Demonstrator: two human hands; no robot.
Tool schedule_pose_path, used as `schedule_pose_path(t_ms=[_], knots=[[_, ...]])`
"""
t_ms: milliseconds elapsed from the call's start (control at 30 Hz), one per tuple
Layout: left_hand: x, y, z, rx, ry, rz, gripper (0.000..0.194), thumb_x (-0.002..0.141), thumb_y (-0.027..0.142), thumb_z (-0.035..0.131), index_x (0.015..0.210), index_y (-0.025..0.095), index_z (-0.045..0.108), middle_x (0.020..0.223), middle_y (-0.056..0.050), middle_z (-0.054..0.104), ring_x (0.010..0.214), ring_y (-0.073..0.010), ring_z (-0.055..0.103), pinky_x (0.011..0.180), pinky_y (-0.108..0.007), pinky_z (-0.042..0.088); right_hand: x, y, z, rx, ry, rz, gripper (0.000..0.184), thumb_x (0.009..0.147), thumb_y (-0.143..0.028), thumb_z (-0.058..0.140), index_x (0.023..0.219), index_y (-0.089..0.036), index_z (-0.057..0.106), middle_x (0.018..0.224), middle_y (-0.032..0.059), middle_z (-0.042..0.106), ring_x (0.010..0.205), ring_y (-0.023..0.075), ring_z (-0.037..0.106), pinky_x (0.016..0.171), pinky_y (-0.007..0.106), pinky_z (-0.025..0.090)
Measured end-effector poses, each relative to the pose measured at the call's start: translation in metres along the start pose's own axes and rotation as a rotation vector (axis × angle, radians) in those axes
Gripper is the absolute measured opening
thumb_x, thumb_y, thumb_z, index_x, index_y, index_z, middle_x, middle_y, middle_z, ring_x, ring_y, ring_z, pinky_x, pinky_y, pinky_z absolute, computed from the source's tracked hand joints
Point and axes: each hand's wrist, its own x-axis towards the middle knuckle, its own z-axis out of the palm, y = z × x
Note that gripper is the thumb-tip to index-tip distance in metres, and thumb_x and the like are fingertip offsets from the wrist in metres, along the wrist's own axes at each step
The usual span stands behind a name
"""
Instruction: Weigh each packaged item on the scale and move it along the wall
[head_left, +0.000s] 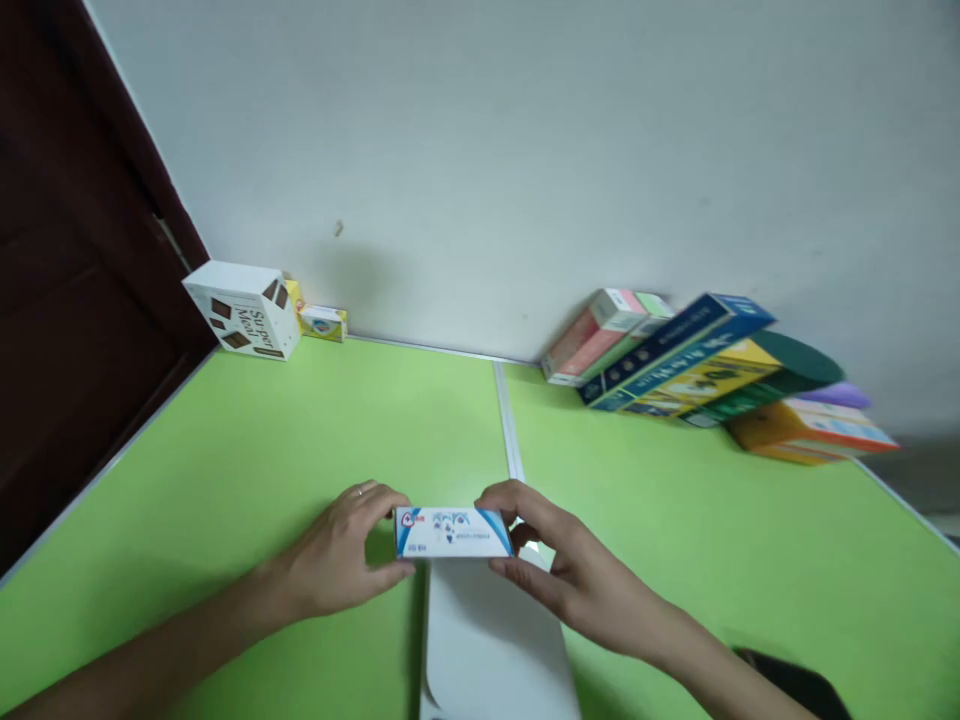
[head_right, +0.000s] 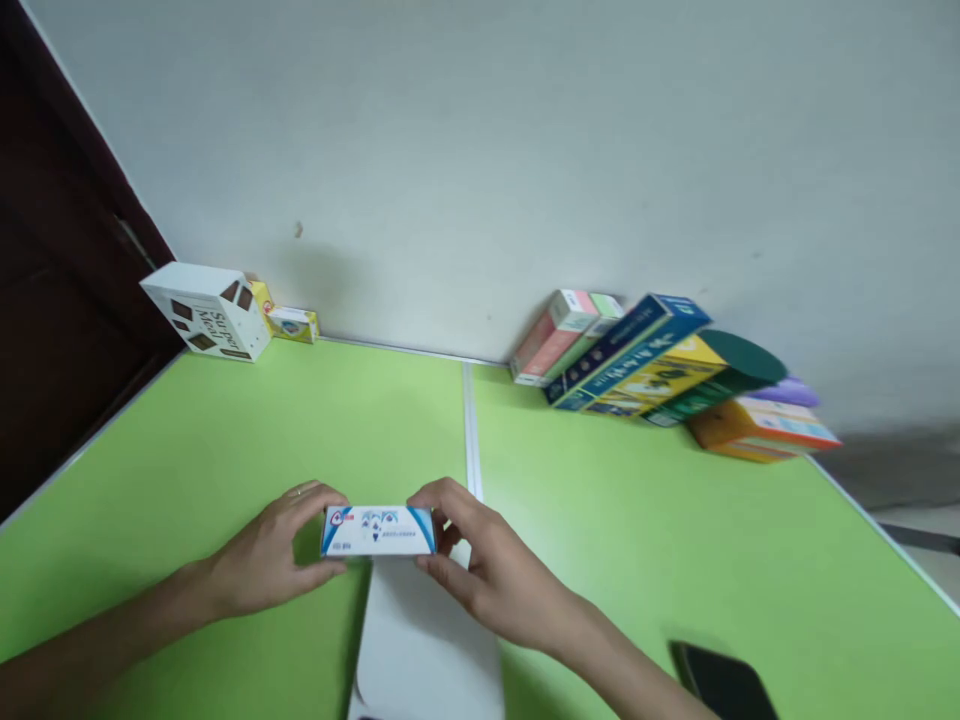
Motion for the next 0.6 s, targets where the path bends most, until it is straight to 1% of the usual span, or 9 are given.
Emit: schedule_pose_path(t_ms=[67,133,233,300,367,433,500,600], knots=[[-0.008,0.01,0.018,0.066,-0.006,0.048,0.034,0.072,0.022,0.069,0.103,0.021,0.056,0.102,-0.005,0.06,0.099,-0.0244,0.055,0.083,-0.044,0.049,-0.028,0.0,0.006,-0.037,-0.001,0.003,0.02,0.087,-0.017,0.05,0.106,-0.023,0.047,0.105,0.0061,0.053,0.087,0.016,0.054,0.073,0.031,0.049],[-0.013,0.018,0.033,0.09,-0.024,0.081,0.033,0.072,0.021,0.069,0.102,0.02,0.056,0.102,-0.006,0.06,0.1,-0.0249,0.054,0.083,-0.044,0.049,-0.049,0.003,0.013,-0.065,0.014,0.003,0.021,0.086,-0.014,0.049,0.105,-0.023,0.046,0.104,0.0059,0.052,0.085,0.0159,0.052,0.073,0.032,0.048],[-0.015,0.028,0.049,0.101,-0.041,0.094,0.033,0.073,0.018,0.067,0.103,0.021,0.055,0.103,-0.006,0.06,0.102,-0.0247,0.054,0.083,-0.043,0.05,-0.069,0.011,0.021,-0.063,0.047,0.021,0.024,0.085,-0.012,0.048,0.106,-0.023,0.045,0.104,0.0053,0.051,0.084,0.0153,0.051,0.075,0.033,0.048],[-0.015,0.032,0.056,0.119,-0.054,0.101,0.032,0.074,0.017,0.066,0.104,0.022,0.056,0.106,-0.005,0.061,0.105,-0.0247,0.054,0.087,-0.044,0.05,-0.078,0.016,0.023,-0.043,0.069,0.042,0.026,0.084,-0.011,0.049,0.106,-0.023,0.045,0.104,0.0049,0.051,0.085,0.015,0.051,0.077,0.033,0.048],[-0.016,0.034,0.059,0.148,-0.061,0.081,0.041,0.075,0.02,0.066,0.113,0.024,0.054,0.116,-0.006,0.06,0.112,-0.0264,0.053,0.093,-0.048,0.048,-0.086,0.021,0.022,-0.003,0.091,0.081,0.03,0.083,-0.012,0.052,0.109,-0.024,0.044,0.105,0.0047,0.051,0.087,0.015,0.052,0.079,0.034,0.048],[-0.019,0.034,0.058,0.186,-0.06,0.033,0.058,0.075,0.026,0.067,0.129,0.026,0.045,0.131,-0.009,0.053,0.121,-0.0293,0.049,0.099,-0.053,0.044,-0.094,0.025,0.017,0.05,0.116,0.149,0.041,0.082,-0.016,0.056,0.118,-0.025,0.039,0.104,0.0047,0.052,0.09,0.0161,0.053,0.077,0.033,0.049],[-0.025,0.033,0.053,0.222,-0.053,-0.01,0.068,0.075,0.032,0.067,0.136,0.027,0.037,0.139,-0.01,0.047,0.125,-0.0311,0.047,0.101,-0.055,0.043,-0.103,0.029,0.01,0.094,0.153,0.204,0.049,0.082,-0.022,0.059,0.125,-0.026,0.035,0.099,0.0043,0.053,0.092,0.0175,0.054,0.074,0.033,0.05],[-0.035,0.027,0.042,0.267,-0.043,-0.037,0.063,0.077,0.035,0.064,0.135,0.03,0.04,0.139,-0.008,0.047,0.121,-0.0302,0.052,0.1,-0.053,0.045,-0.112,0.032,0.004,0.12,0.231,0.19,0.046,0.082,-0.023,0.06,0.123,-0.025,0.04,0.1,0.0042,0.053,0.09,0.0164,0.054,0.08,0.034,0.049]])
